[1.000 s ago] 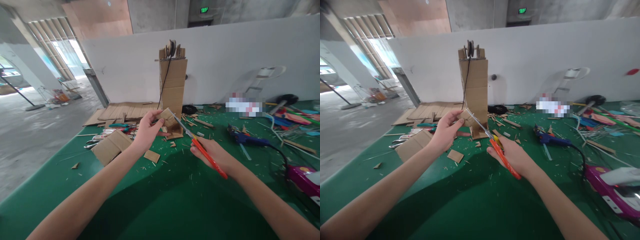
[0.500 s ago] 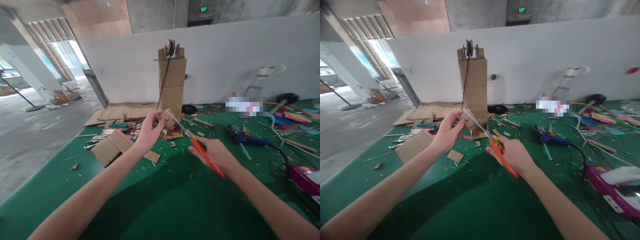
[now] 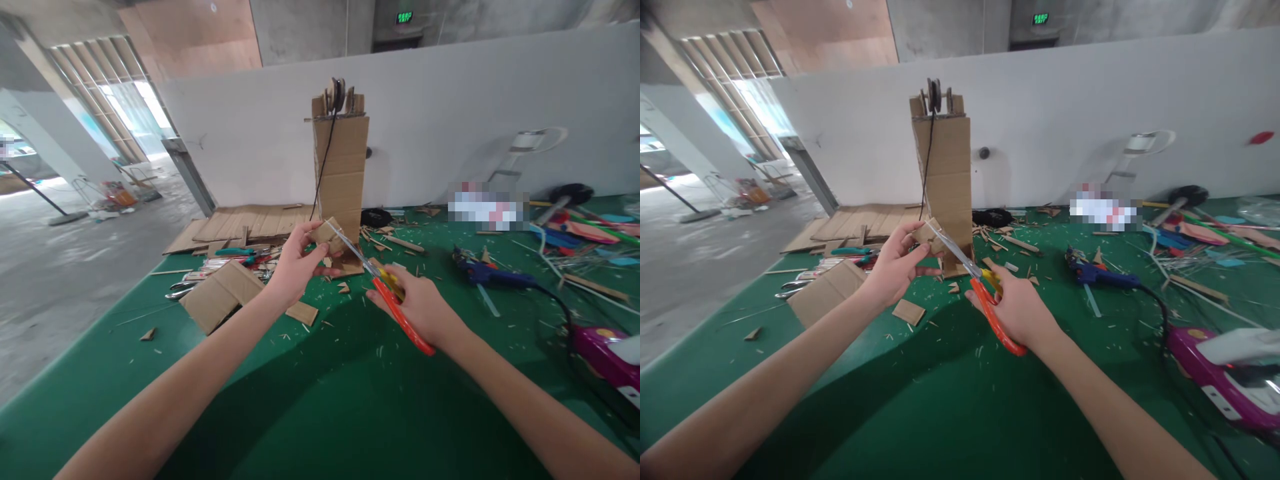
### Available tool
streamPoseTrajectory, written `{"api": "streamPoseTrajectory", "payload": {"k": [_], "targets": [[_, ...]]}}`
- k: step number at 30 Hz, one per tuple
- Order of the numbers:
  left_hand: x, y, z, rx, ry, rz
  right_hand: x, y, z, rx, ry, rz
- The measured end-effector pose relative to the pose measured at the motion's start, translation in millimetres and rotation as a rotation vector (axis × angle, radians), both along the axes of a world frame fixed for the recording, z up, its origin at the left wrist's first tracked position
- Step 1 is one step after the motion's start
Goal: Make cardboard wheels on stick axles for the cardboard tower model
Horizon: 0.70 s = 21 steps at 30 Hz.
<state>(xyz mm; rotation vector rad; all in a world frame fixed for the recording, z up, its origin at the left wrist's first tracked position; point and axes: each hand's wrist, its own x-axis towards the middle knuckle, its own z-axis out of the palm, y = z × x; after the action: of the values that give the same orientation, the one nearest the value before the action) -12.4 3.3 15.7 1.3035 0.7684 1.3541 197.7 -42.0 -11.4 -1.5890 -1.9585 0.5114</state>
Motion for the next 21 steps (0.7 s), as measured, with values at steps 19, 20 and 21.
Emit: {"api": "streamPoseTrajectory", "payload": {"k": [19,20,21], "targets": [[5.1,-4.3,-0.5,0.051,-0.047,0.004,6.4,1.6,5.0,0.093,-0.062,0.152],[5.0,-4.3,-0.6,0.054,-0.042,0.009,6.1,1.7,4.8,0.101,-0.062,0.148],[4.9,-4.4,-0.5,0.058,-0.038,0.013,5.8,1.8,4.6,0.108,-0.065,0.141]]}}
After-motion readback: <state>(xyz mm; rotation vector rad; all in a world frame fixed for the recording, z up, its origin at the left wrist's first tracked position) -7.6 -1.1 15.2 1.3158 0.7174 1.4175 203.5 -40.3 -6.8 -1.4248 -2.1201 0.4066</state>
